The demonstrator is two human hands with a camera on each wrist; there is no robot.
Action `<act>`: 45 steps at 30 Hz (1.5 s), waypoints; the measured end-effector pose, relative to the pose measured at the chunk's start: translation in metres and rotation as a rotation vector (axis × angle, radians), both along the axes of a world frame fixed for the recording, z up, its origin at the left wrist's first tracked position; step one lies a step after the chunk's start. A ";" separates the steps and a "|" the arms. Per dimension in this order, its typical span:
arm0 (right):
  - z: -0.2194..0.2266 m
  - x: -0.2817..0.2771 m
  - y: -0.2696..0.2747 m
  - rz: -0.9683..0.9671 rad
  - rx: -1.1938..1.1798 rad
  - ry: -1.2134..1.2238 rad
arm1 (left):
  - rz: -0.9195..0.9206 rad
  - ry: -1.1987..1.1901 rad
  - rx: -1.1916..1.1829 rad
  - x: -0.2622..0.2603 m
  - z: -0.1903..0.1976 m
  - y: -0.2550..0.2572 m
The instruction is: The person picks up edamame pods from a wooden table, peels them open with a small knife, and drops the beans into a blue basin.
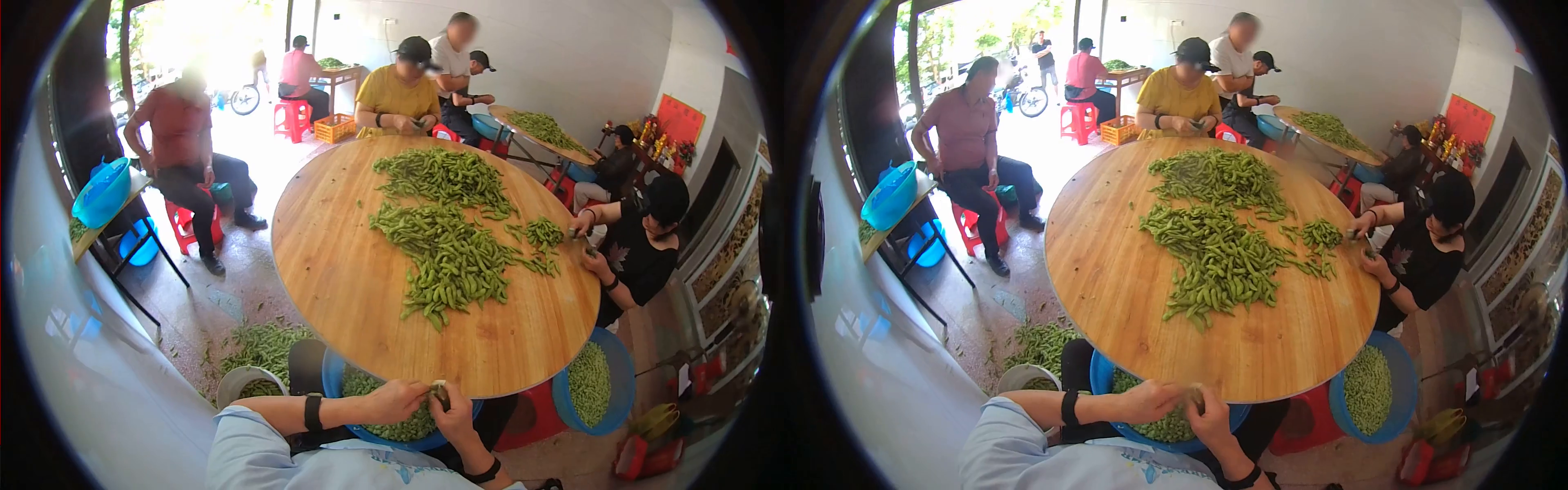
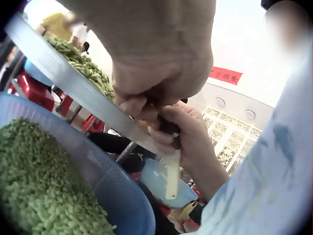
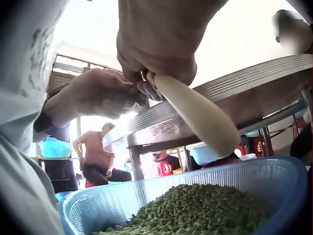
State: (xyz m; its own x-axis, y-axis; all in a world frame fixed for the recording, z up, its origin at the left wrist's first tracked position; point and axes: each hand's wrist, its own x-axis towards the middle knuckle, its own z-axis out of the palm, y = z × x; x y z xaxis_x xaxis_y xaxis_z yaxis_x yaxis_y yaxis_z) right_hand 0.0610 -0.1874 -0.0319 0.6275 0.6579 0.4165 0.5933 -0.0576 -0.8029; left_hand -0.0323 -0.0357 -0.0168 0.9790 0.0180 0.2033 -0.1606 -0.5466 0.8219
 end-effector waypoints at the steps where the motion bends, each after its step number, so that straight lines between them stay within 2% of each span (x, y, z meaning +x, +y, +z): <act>1: -0.001 -0.001 0.000 0.024 -0.003 0.002 | 0.017 0.009 -0.005 -0.003 -0.001 -0.004; 6: -0.007 0.000 0.003 -0.039 -0.070 -0.184 | 0.111 -0.056 -0.063 -0.010 -0.012 -0.012; 7: -0.004 -0.004 0.000 -0.046 -0.090 -0.098 | 0.106 0.030 -0.077 -0.013 -0.001 -0.011; 10: 0.010 -0.014 -0.002 0.057 -0.108 -0.097 | 0.118 0.132 -0.151 -0.012 -0.005 -0.006; 11: -0.001 -0.014 -0.001 0.047 -0.074 -0.120 | 0.108 0.157 -0.207 -0.012 -0.011 -0.006; 16: -0.004 -0.022 -0.001 0.143 -0.050 -0.191 | 0.174 0.144 -0.163 -0.015 -0.027 -0.019; 18: -0.009 -0.015 -0.003 0.158 -0.086 -0.198 | 0.040 0.199 -0.147 -0.012 -0.038 -0.012; 19: -0.009 -0.011 -0.006 0.152 -0.094 -0.189 | 0.033 0.209 -0.154 -0.011 -0.042 -0.009; 21: -0.009 -0.004 -0.015 0.061 -0.153 -0.146 | -0.023 -0.036 -0.174 -0.012 -0.054 -0.008; 22: -0.008 -0.003 -0.018 0.062 -0.157 -0.094 | -0.044 -0.016 -0.110 -0.010 -0.065 -0.008; 23: -0.008 -0.003 -0.020 0.068 -0.197 -0.027 | -0.024 0.165 -0.161 -0.014 -0.057 -0.009; 24: -0.005 -0.004 -0.019 0.076 -0.215 -0.017 | -0.040 -0.005 -0.035 -0.020 -0.029 -0.007; 25: 0.001 -0.006 -0.016 0.076 -0.211 -0.008 | 0.065 -0.036 -0.185 -0.021 -0.014 -0.010; 27: 0.003 -0.007 -0.011 0.085 -0.153 0.074 | 0.077 -0.065 -0.128 -0.018 -0.012 -0.008; 29: 0.008 -0.006 -0.007 0.113 -0.130 0.155 | 0.123 -0.129 -0.169 -0.018 -0.007 -0.006; 30: 0.010 -0.004 -0.006 0.070 -0.142 0.192 | 0.104 -0.092 -0.110 -0.021 0.004 0.001; 32: 0.009 0.006 -0.003 0.256 -0.060 0.137 | 0.150 -0.170 0.107 -0.029 0.019 0.024; 33: 0.007 0.010 -0.005 0.234 -0.066 0.171 | 0.197 -0.216 0.238 -0.035 0.024 0.041; 34: 0.004 0.013 -0.007 0.302 -0.055 0.290 | 0.204 -0.137 0.378 -0.043 0.033 0.061; 35: 0.003 0.015 -0.010 0.375 -0.040 0.405 | 0.302 0.089 0.628 -0.045 0.045 0.072; 36: 0.007 0.016 -0.012 0.368 -0.044 0.429 | 0.416 0.157 0.790 -0.042 0.053 0.082; 37: 0.012 0.020 -0.013 0.440 -0.092 0.413 | 0.450 0.068 0.875 -0.031 0.056 0.090; 38: 0.013 0.024 -0.013 0.514 -0.137 0.389 | 0.446 0.079 0.877 -0.018 0.056 0.095; 40: 0.009 0.025 -0.008 0.507 -0.081 0.418 | 0.363 0.089 0.551 0.013 0.053 0.099; 42: 0.006 0.026 -0.007 0.501 -0.031 0.439 | 0.247 -0.036 0.579 0.049 0.038 0.102; 43: 0.005 0.028 -0.008 0.489 -0.049 0.454 | 0.254 -0.035 0.578 0.064 0.033 0.107; 45: 0.004 0.031 -0.011 0.480 -0.065 0.466 | 0.096 -0.100 0.788 0.088 0.026 0.119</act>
State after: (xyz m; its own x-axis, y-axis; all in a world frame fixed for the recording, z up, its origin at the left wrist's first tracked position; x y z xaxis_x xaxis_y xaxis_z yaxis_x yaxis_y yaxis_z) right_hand 0.0921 -0.1989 -0.0280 0.3636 0.9234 0.1229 0.1577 0.0690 -0.9851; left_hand 0.0553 0.0829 0.0087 0.9570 -0.0843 0.2776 -0.1359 -0.9756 0.1723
